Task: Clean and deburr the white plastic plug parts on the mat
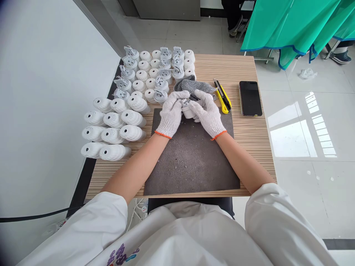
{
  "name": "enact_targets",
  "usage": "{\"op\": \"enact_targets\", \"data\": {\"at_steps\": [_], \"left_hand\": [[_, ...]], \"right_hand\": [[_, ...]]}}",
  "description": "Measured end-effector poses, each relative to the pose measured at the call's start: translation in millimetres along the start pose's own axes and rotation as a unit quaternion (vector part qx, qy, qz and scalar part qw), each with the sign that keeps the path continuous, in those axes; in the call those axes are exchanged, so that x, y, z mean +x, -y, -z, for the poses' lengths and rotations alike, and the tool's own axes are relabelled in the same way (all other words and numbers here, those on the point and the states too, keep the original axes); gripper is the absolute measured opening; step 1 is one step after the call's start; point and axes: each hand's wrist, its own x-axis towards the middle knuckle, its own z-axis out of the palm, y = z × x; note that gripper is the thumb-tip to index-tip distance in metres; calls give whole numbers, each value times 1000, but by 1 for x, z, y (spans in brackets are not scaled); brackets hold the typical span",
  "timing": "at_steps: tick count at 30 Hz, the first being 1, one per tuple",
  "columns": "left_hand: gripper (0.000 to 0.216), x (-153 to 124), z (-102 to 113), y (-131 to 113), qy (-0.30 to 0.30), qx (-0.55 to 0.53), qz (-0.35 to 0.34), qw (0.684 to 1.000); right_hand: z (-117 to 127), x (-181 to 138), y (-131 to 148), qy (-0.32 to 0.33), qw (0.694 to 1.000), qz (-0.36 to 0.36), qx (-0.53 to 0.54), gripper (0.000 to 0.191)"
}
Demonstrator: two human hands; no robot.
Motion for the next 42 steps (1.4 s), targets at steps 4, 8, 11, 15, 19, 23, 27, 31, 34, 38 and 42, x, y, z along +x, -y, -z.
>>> {"op": "enact_targets", "data": {"at_steps": [4,8,11,15,19,23,27,31,34,38,42], "left_hand": [[27,2,3,4,-11,16,17,1000],[27,4,5,8,-43,39,38,998],[35,3,6,2,-30,68,47,996],[41,2,5,-10,10,94,42,995],[38,2,6,-15,16,111,53,992],[36,-1,6,-20,37,128,67,989],[35,-3,7,-24,42,148,60,986],[33,-2,7,-23,28,158,57,985],[33,-2,7,-19,38,150,46,987],[31,-3,8,-14,57,151,26,987],[33,-3,7,-11,59,141,22,988]], "right_hand": [[1,1,-4,23,999,23,-5,77],[4,5,-13,76,992,83,-57,86],[4,6,-13,97,983,103,-117,80],[3,1,-3,98,968,148,-177,62],[3,-5,7,90,962,130,-221,52],[2,-9,11,71,970,73,-219,44],[1,-11,15,98,982,2,-164,49],[4,-11,14,118,982,55,-135,54],[5,-11,12,121,979,67,-148,53],[4,-12,16,104,977,49,-180,49],[3,-12,20,95,979,33,-178,48]]}}
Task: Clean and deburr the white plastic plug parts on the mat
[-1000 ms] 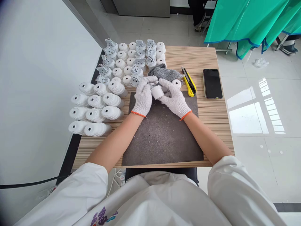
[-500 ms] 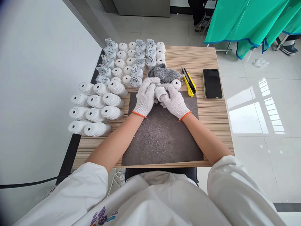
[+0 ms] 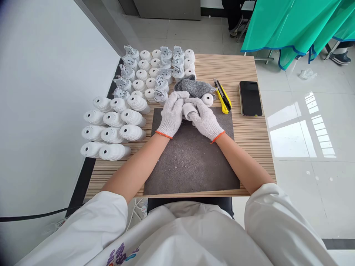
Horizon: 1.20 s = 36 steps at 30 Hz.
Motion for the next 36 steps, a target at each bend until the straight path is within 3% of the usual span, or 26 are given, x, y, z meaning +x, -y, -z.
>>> {"op": "enact_targets", "data": {"at_steps": [4,7,14,16,20,25,36], "left_hand": [[45,2,-3,0,-9,-27,-6,1000],[40,1,-4,-2,4,-43,10,999],[57,-9,-2,-16,33,-9,-69,997],[52,-10,-2,-20,29,10,-44,999],[39,-7,-2,-17,5,12,22,1000],[38,-1,-2,-3,-30,-3,21,999],[34,-2,4,-20,12,6,13,1000]], "right_hand": [[-2,2,-3,-30,998,-38,45,53],[-3,4,-7,-62,995,-43,59,53],[0,9,-17,-106,994,39,15,56],[0,9,-19,-100,993,34,44,60],[0,7,-15,-62,994,-46,75,75],[-1,8,-8,-22,993,-13,111,88],[-1,7,-9,-20,994,6,110,78]]}}
